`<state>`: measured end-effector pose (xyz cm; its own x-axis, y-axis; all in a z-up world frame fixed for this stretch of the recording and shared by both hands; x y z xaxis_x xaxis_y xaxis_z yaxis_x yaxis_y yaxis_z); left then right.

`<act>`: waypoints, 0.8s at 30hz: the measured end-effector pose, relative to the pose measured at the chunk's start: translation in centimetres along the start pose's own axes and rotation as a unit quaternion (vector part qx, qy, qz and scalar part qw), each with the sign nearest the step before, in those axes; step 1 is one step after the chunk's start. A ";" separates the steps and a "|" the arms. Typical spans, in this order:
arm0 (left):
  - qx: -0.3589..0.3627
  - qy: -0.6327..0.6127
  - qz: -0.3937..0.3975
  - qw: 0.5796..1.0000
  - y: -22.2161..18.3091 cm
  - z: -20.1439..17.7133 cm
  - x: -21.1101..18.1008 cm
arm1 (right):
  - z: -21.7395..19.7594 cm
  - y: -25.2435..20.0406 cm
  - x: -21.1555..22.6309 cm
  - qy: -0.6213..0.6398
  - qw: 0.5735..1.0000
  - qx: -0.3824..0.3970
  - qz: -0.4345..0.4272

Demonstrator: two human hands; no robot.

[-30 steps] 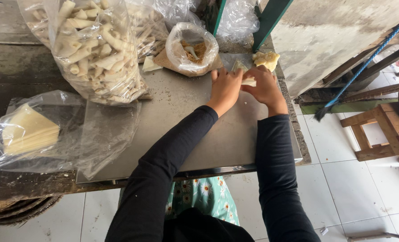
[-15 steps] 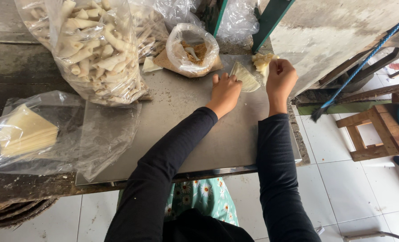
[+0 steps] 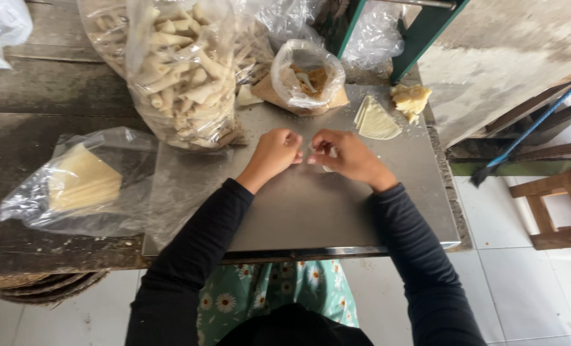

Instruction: The person folds triangular dumpling wrappers around a grainy filling. They scoop filling into each wrapper, fold the edges to seal, and place the finished dumplings into a plastic bag.

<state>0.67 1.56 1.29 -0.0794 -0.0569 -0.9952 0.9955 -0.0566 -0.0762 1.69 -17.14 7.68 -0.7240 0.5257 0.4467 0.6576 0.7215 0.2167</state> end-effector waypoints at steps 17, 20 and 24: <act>0.031 0.088 0.075 0.993 -0.9 0.1 0.0 | -5.3 8.5 -1.5 -0.146 0.983 -0.107 0.028; 0.025 0.108 0.096 0.989 -1.0 0.1 -0.3 | -4.8 9.9 -1.9 -0.213 0.975 -0.060 0.035; 0.014 0.109 0.108 0.988 -1.4 0.2 -0.7 | -4.1 10.7 -2.5 -0.243 0.968 -0.039 0.051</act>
<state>-0.64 1.52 2.06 0.1500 0.1460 -0.9778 0.9860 -0.0950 0.1371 11.41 -12.65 12.46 -0.6548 0.7557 0.0115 0.7303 0.6287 0.2673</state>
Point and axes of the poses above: each hand's wrist, its own y-axis towards the middle knuckle, its own z-axis out of the palm, x = y × z, the point moved 3 cm from there along y, towards the middle knuckle, and after that the axes turned 13 degrees about -y, right-handed, at the moved point
